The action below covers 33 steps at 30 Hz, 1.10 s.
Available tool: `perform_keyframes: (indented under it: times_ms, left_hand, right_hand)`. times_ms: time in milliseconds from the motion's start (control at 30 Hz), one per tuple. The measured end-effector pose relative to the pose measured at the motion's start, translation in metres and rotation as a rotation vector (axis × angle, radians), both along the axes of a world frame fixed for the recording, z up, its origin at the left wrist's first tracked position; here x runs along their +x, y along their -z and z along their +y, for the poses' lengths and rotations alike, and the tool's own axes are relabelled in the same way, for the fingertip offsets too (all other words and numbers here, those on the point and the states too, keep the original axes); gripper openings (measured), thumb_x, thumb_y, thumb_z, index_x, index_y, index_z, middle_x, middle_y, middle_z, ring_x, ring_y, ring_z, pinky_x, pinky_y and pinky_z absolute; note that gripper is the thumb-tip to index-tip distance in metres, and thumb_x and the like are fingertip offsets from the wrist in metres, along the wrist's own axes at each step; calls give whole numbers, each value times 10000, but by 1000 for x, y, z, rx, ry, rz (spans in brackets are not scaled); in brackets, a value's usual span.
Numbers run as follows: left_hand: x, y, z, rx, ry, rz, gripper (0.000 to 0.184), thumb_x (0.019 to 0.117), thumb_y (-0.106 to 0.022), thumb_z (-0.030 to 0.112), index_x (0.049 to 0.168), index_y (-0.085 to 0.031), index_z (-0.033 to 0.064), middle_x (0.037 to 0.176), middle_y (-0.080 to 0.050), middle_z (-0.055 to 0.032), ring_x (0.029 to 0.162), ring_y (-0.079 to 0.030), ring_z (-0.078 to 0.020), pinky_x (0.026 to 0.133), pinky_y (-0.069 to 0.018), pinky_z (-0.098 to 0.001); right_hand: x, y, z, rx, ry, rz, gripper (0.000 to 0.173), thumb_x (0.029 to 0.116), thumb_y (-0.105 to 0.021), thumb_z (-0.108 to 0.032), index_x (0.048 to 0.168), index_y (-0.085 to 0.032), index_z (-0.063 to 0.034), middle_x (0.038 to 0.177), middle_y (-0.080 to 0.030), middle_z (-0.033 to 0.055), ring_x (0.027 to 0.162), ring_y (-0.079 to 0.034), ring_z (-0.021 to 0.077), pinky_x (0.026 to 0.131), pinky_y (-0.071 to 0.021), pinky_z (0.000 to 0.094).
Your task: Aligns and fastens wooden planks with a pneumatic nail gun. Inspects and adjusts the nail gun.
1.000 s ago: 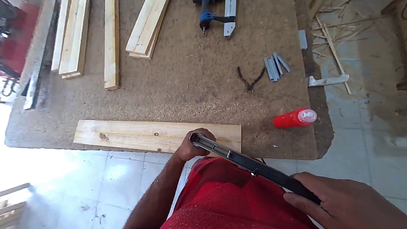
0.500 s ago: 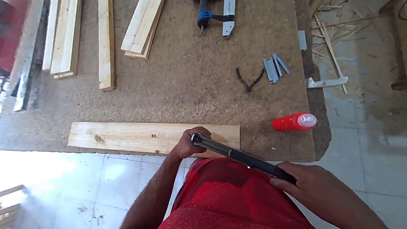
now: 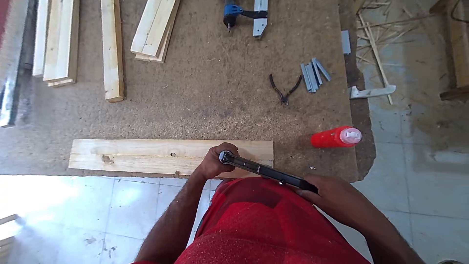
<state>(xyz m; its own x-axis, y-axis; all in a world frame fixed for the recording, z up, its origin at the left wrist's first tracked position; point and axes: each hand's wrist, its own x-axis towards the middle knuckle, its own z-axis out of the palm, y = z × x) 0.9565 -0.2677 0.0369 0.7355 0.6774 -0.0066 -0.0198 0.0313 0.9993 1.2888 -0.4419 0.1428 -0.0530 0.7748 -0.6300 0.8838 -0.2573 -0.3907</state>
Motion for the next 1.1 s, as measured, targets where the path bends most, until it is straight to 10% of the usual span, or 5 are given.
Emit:
perform_keyframes:
  times_ms: [267, 400, 700, 867, 1100]
  left_hand:
    - [13, 31, 3, 57, -133, 263, 393, 686, -839, -43, 1056, -729, 33, 1261, -708, -98, 1411, -503, -275, 1265, -310, -456]
    - [15, 30, 5, 12, -91, 303, 387, 660, -824, -48, 1021, -734, 56, 1316, -671, -115, 1444, -459, -278, 1225, -371, -455]
    - [16, 32, 14, -83, -76, 281, 452, 595, -817, -36, 1032, -727, 40, 1292, -672, -119, 1327, -562, -239, 1135, -464, -423]
    - [18, 17, 9, -43, -81, 423, 476, 674, -788, -23, 1138, -707, 52, 1285, -675, -104, 1182, -653, -216, 971, -581, -456]
    - [12, 37, 14, -17, -98, 346, 491, 575, -869, 115, 1044, -730, 81, 1240, -706, -80, 1291, -600, -216, 1096, -510, -412]
  right_hand:
    - [-4, 49, 10, -115, -5, 13, 312, 1009, -601, -496, 1041, -690, -199, 852, -690, 19, 835, -687, 211, 764, -572, 480]
    - [-8, 39, 16, -137, -64, -18, 348, 1009, -602, -488, 1178, -706, -203, 983, -735, 38, 943, -711, 229, 844, -578, 500]
    - [-77, 25, 79, 642, -236, 291, 244, 991, -649, -333, 1185, -739, -215, 1206, -668, 44, 1151, -629, 221, 974, -547, 435]
    - [-85, 28, 93, 617, -154, 335, 224, 1011, -635, -317, 1131, -753, -169, 1167, -693, 28, 1088, -663, 192, 931, -569, 422]
    - [-7, -35, 152, 205, -63, -146, 280, 1014, -605, -319, 1190, -697, -122, 1086, -694, 111, 995, -696, 305, 794, -588, 532]
